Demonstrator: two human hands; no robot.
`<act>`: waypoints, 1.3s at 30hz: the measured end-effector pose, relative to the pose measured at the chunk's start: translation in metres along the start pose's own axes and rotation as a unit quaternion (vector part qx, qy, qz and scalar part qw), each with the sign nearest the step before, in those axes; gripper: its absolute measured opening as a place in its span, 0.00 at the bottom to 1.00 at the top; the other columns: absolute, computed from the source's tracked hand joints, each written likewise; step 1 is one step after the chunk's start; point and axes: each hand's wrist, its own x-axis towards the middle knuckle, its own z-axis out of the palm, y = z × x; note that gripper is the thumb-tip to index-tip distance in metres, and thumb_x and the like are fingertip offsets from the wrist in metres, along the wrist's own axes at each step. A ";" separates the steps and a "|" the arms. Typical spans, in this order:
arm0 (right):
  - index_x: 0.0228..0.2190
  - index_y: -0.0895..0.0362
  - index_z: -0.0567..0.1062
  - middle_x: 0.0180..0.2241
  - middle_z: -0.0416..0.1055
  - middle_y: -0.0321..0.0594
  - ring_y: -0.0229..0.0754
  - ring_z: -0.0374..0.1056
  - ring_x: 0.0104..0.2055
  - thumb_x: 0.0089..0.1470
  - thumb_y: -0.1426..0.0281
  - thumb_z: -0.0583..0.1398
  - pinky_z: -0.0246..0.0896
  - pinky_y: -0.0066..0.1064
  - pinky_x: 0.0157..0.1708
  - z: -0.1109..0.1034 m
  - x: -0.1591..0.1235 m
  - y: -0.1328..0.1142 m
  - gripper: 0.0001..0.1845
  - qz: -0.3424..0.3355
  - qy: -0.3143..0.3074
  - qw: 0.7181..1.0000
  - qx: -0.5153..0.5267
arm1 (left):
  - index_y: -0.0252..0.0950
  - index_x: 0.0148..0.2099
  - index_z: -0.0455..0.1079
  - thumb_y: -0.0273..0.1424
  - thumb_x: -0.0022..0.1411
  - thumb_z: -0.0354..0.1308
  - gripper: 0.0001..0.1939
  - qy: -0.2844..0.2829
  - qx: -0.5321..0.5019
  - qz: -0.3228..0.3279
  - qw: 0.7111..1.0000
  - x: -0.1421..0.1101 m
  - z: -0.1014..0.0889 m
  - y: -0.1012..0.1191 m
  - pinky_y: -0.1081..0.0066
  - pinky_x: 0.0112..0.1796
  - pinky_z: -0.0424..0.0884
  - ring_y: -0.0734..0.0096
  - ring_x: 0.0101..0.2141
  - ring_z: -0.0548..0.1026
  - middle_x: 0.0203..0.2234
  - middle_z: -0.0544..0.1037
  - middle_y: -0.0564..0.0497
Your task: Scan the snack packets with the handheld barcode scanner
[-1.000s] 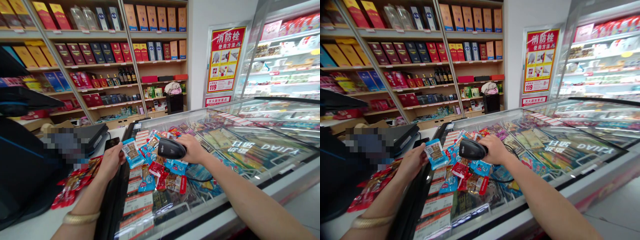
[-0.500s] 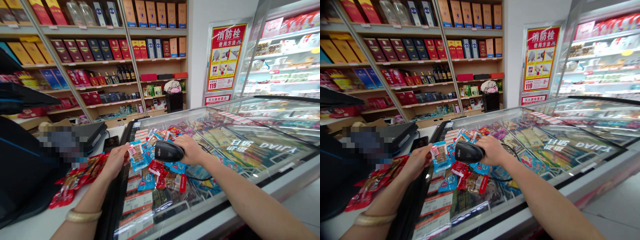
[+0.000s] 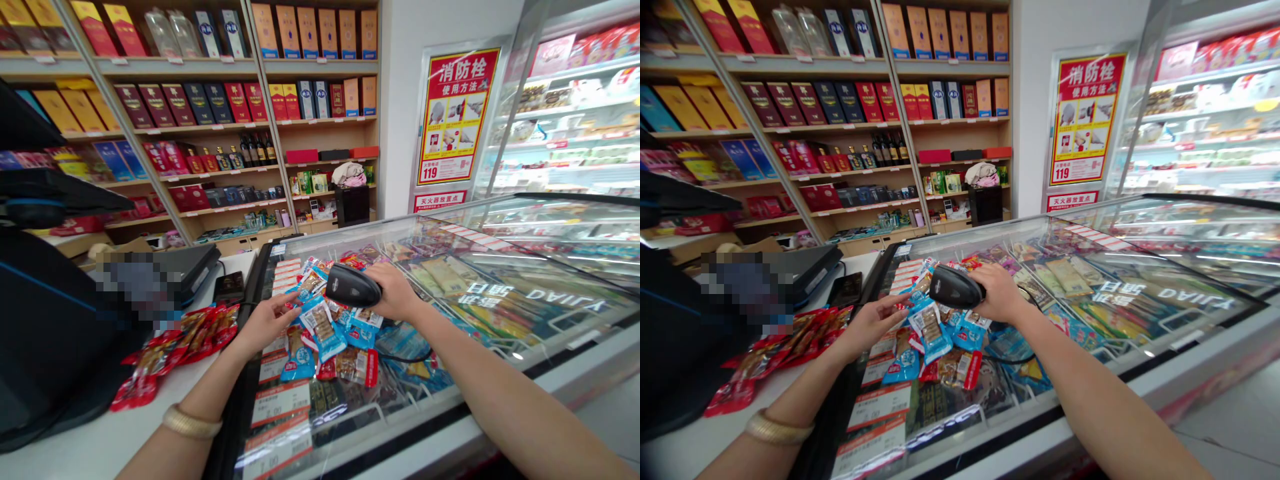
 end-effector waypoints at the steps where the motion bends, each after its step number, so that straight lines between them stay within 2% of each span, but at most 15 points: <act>1: 0.35 0.56 0.76 0.30 0.75 0.44 0.47 0.67 0.34 0.50 0.61 0.64 0.57 0.36 0.35 0.001 0.000 0.001 0.13 -0.002 0.001 1.000 -0.003 | 0.36 0.47 0.80 0.44 0.50 0.65 0.25 0.021 0.053 0.031 0.998 0.001 -0.001 -0.001 0.67 0.32 0.72 0.70 0.26 0.71 0.37 0.80 0.45; 4: 0.36 0.57 0.76 0.30 0.75 0.44 0.47 0.68 0.34 0.50 0.61 0.65 0.58 0.36 0.35 0.002 -0.001 0.003 0.14 -0.007 0.001 1.000 -0.003 | 0.37 0.47 0.80 0.42 0.55 0.58 0.22 0.124 0.209 0.073 0.967 0.002 -0.016 -0.002 0.65 0.37 0.73 0.65 0.31 0.75 0.41 0.79 0.43; 6: 0.37 0.57 0.77 0.31 0.75 0.44 0.47 0.68 0.34 0.49 0.61 0.65 0.58 0.36 0.36 0.002 -0.002 0.004 0.15 -0.007 -0.003 1.000 -0.004 | 0.36 0.46 0.79 0.40 0.58 0.54 0.20 0.208 0.312 0.042 0.926 -0.001 -0.034 -0.001 0.61 0.42 0.72 0.58 0.37 0.77 0.42 0.78 0.40; 9: 0.38 0.57 0.77 0.32 0.76 0.45 0.48 0.69 0.36 0.48 0.60 0.66 0.59 0.37 0.37 0.003 -0.003 0.006 0.16 0.002 0.002 1.000 -0.012 | 0.36 0.48 0.78 0.41 0.58 0.54 0.22 0.279 0.444 -0.087 0.847 -0.009 -0.070 -0.001 0.50 0.45 0.71 0.43 0.44 0.77 0.47 0.78 0.34; 11: 0.38 0.57 0.77 0.33 0.77 0.46 0.49 0.70 0.37 0.47 0.59 0.67 0.59 0.37 0.37 0.004 -0.004 0.007 0.18 0.011 0.007 1.000 -0.020 | 0.36 0.48 0.78 0.43 0.54 0.58 0.24 0.273 0.484 -0.192 0.809 -0.014 -0.092 -0.006 0.45 0.42 0.71 0.36 0.44 0.77 0.46 0.78 0.31; 13: 0.38 0.57 0.77 0.33 0.77 0.46 0.50 0.70 0.37 0.47 0.58 0.67 0.59 0.37 0.37 0.006 -0.005 0.009 0.19 0.016 0.008 1.000 -0.025 | 0.37 0.44 0.79 0.44 0.49 0.61 0.23 0.245 0.486 -0.267 0.795 -0.017 -0.109 -0.011 0.46 0.39 0.72 0.36 0.42 0.77 0.43 0.80 0.32; 18: 0.37 0.57 0.77 0.32 0.77 0.46 0.48 0.70 0.35 0.49 0.56 0.66 0.59 0.37 0.37 0.009 -0.006 0.013 0.19 0.022 0.008 0.999 -0.025 | 0.38 0.33 0.79 0.38 0.46 0.62 0.12 0.179 0.450 -0.328 0.811 -0.018 -0.119 -0.011 0.50 0.38 0.73 0.41 0.40 0.79 0.37 0.82 0.37; 20: 0.36 0.57 0.76 0.31 0.76 0.45 0.48 0.69 0.34 0.50 0.55 0.66 0.58 0.36 0.35 0.010 -0.006 0.013 0.19 0.025 0.007 0.999 -0.025 | 0.39 0.32 0.79 0.36 0.47 0.62 0.10 0.193 0.432 -0.332 0.816 -0.020 -0.116 -0.005 0.51 0.38 0.73 0.41 0.40 0.79 0.37 0.82 0.38; 23: 0.36 0.56 0.76 0.30 0.76 0.44 0.48 0.69 0.34 0.50 0.55 0.66 0.57 0.36 0.35 0.009 -0.005 0.012 0.18 0.024 0.007 0.999 -0.024 | 0.39 0.35 0.79 0.39 0.49 0.62 0.12 0.301 0.400 -0.315 0.806 -0.024 -0.112 0.006 0.49 0.37 0.73 0.40 0.39 0.78 0.35 0.81 0.38; 25: 0.36 0.56 0.77 0.30 0.76 0.44 0.48 0.69 0.34 0.50 0.57 0.65 0.58 0.36 0.35 0.008 -0.004 0.010 0.16 0.022 0.005 1.000 -0.022 | 0.40 0.37 0.78 0.41 0.51 0.60 0.14 0.402 0.370 -0.253 0.798 -0.026 -0.108 0.009 0.49 0.38 0.73 0.42 0.39 0.77 0.34 0.79 0.41; 28: 0.36 0.56 0.77 0.31 0.77 0.45 0.48 0.70 0.35 0.49 0.60 0.65 0.58 0.36 0.35 0.006 -0.003 0.008 0.15 0.020 0.010 1.000 -0.022 | 0.37 0.36 0.76 0.39 0.54 0.57 0.12 0.535 0.274 -0.105 0.792 -0.024 -0.101 0.011 0.57 0.38 0.73 0.56 0.33 0.75 0.27 0.75 0.48; 30: 0.36 0.56 0.77 0.32 0.77 0.46 0.48 0.70 0.35 0.49 0.60 0.65 0.59 0.37 0.36 0.005 -0.003 0.007 0.15 0.018 0.020 0.999 -0.022 | 0.35 0.35 0.74 0.37 0.53 0.59 0.11 0.579 0.136 -0.053 0.802 -0.018 -0.095 0.013 0.64 0.32 0.72 0.66 0.25 0.70 0.21 0.69 0.54; 34: 0.37 0.56 0.77 0.33 0.77 0.46 0.48 0.70 0.36 0.48 0.60 0.66 0.60 0.37 0.37 0.003 -0.001 0.004 0.16 0.017 0.020 1.000 -0.010 | 0.34 0.32 0.70 0.31 0.49 0.63 0.08 0.555 -0.160 -0.056 0.814 -0.006 -0.080 0.018 0.71 0.25 0.68 0.74 0.21 0.66 0.19 0.68 0.58; 36: 0.36 0.56 0.77 0.32 0.77 0.45 0.48 0.69 0.36 0.49 0.60 0.65 0.59 0.37 0.37 0.001 0.000 0.001 0.15 0.016 0.015 1.000 0.001 | 0.34 0.30 0.69 0.29 0.47 0.63 0.07 0.525 -0.218 -0.049 0.821 -0.002 -0.072 0.019 0.70 0.27 0.71 0.74 0.22 0.68 0.20 0.70 0.57; 39: 0.35 0.55 0.76 0.30 0.76 0.44 0.48 0.69 0.35 0.49 0.61 0.65 0.58 0.36 0.36 0.000 0.001 -0.005 0.13 0.006 0.009 1.000 0.025 | 0.35 0.30 0.69 0.30 0.48 0.64 0.07 0.483 -0.203 -0.036 0.851 -0.001 -0.060 0.016 0.69 0.29 0.74 0.72 0.23 0.71 0.22 0.72 0.55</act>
